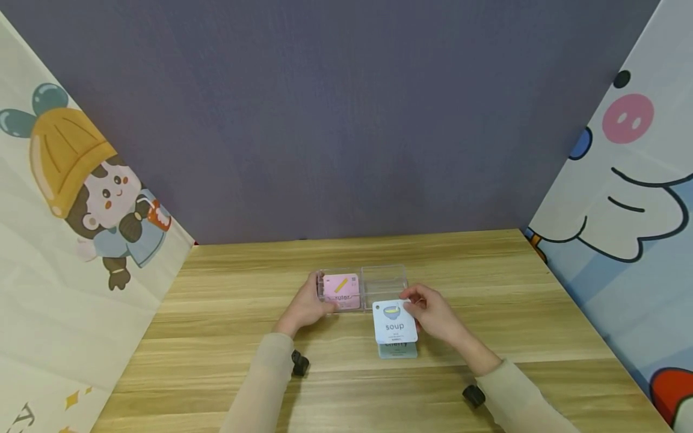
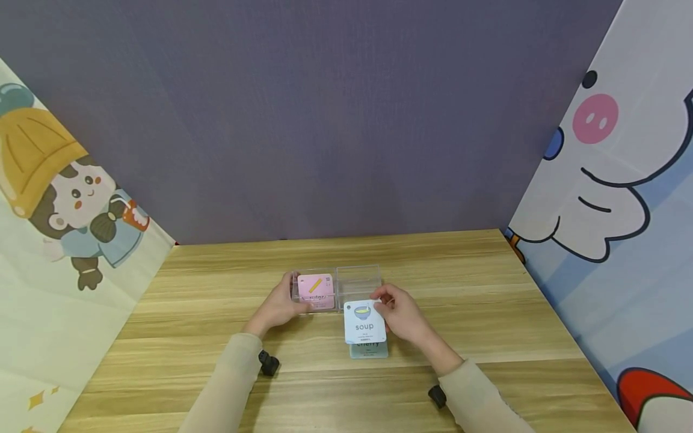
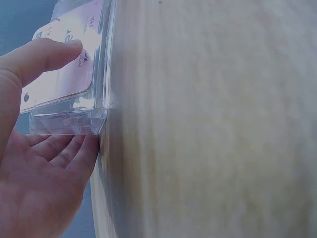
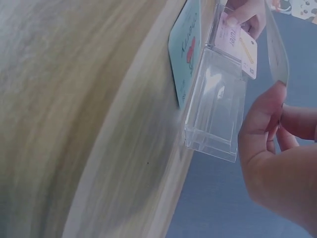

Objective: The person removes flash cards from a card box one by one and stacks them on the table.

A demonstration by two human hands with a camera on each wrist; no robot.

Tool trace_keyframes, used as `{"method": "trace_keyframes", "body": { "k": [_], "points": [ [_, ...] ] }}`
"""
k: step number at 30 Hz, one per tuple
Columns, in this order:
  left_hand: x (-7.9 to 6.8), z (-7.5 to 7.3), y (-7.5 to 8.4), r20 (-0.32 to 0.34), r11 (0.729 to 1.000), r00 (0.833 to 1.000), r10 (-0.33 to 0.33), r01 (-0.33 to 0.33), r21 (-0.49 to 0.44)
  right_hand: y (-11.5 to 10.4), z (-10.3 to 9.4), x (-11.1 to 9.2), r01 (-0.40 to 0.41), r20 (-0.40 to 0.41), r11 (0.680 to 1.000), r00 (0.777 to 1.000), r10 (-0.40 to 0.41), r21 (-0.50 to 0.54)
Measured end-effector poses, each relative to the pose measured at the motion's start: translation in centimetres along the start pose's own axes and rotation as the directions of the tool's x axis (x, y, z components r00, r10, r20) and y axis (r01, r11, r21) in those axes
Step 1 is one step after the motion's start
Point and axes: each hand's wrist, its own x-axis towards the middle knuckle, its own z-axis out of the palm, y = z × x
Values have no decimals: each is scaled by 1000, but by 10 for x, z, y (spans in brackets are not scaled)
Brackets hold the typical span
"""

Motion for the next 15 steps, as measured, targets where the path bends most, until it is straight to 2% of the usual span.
{"method": "trace_keyframes", "body": {
  "k": [15],
  "points": [
    [1,1,1,6,1000,1000,-18,19,-12,4,0,-3,-35,15,999,999,36,-9]
  ]
}}
